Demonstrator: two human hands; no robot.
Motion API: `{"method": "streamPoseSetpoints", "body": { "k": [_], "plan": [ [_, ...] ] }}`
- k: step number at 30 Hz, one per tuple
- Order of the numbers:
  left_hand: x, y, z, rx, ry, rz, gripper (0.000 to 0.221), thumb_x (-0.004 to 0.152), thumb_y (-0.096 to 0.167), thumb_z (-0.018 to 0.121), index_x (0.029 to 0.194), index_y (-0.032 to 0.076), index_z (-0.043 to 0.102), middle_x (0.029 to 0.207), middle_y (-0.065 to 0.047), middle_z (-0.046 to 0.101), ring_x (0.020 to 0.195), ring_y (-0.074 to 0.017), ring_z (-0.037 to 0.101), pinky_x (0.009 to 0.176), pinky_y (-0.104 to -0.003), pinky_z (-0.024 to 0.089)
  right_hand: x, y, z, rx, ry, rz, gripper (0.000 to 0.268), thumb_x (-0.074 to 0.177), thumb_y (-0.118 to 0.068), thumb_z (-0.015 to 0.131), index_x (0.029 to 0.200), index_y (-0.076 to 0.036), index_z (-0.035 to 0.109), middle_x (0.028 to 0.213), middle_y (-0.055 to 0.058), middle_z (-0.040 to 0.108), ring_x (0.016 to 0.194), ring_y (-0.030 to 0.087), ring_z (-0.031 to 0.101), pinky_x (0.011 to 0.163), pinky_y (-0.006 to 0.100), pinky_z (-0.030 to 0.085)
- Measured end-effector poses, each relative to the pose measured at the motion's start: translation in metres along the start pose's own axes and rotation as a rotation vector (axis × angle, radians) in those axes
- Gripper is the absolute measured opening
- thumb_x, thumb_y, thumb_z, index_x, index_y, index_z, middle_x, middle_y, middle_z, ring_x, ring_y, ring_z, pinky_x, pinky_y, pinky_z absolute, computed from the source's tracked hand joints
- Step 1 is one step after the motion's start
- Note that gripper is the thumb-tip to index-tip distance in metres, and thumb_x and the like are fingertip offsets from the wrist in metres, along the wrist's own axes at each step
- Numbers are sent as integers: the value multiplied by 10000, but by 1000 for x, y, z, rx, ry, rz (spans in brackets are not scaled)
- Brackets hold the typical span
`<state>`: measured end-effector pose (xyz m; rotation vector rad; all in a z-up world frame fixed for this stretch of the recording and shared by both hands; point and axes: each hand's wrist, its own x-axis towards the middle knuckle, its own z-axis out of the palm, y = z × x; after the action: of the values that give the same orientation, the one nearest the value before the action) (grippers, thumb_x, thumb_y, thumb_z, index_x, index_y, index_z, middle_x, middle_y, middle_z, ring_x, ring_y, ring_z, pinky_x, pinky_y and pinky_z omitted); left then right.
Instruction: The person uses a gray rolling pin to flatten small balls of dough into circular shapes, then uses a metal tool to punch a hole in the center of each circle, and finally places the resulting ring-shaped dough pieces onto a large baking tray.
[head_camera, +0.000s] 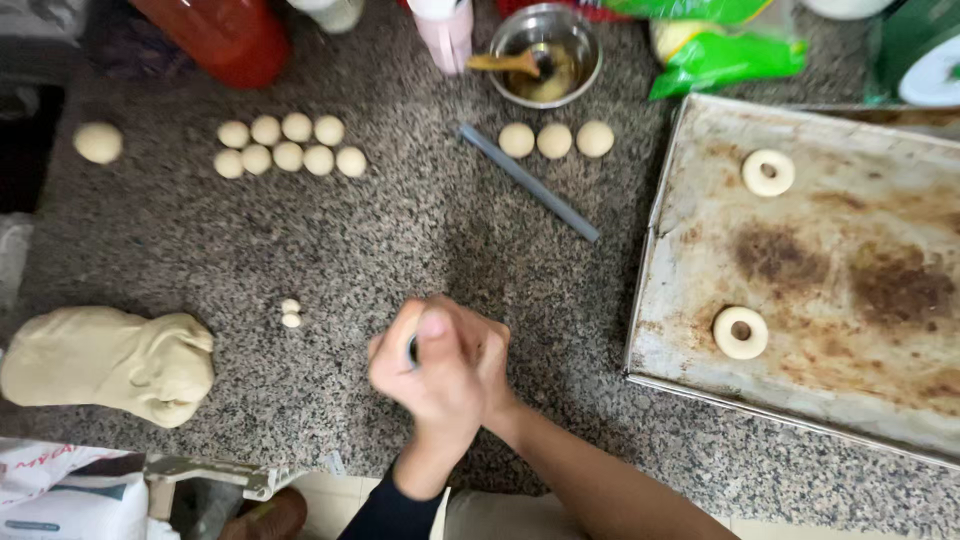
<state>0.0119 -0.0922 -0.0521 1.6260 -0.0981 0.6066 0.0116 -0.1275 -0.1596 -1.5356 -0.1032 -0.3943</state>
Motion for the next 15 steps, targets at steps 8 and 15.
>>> {"method": "streamPoseSetpoints", "body": {
  "k": [8, 15],
  "plan": [
    [17, 26, 10, 188, -113, 447, 537, 1060, 399, 589, 1110, -131, 515, 969, -179, 546, 907, -275, 551, 859, -412, 488, -13, 39, -27, 121, -80, 67, 221, 1042, -278, 602, 1044, -59, 628, 922, 12, 639, 796, 157, 614, 648, 302, 527],
    [-4, -99, -58, 536, -595, -49, 142, 958, 119, 661, 1027, 23, 739, 1029, -126, 706, 990, -297, 680, 902, -429, 529, 49, 2, -70, -90, 283, 257, 314, 1043, -333, 651, 929, -49, 579, 730, 63, 662, 615, 174, 659, 540, 327, 523]
  ]
}}
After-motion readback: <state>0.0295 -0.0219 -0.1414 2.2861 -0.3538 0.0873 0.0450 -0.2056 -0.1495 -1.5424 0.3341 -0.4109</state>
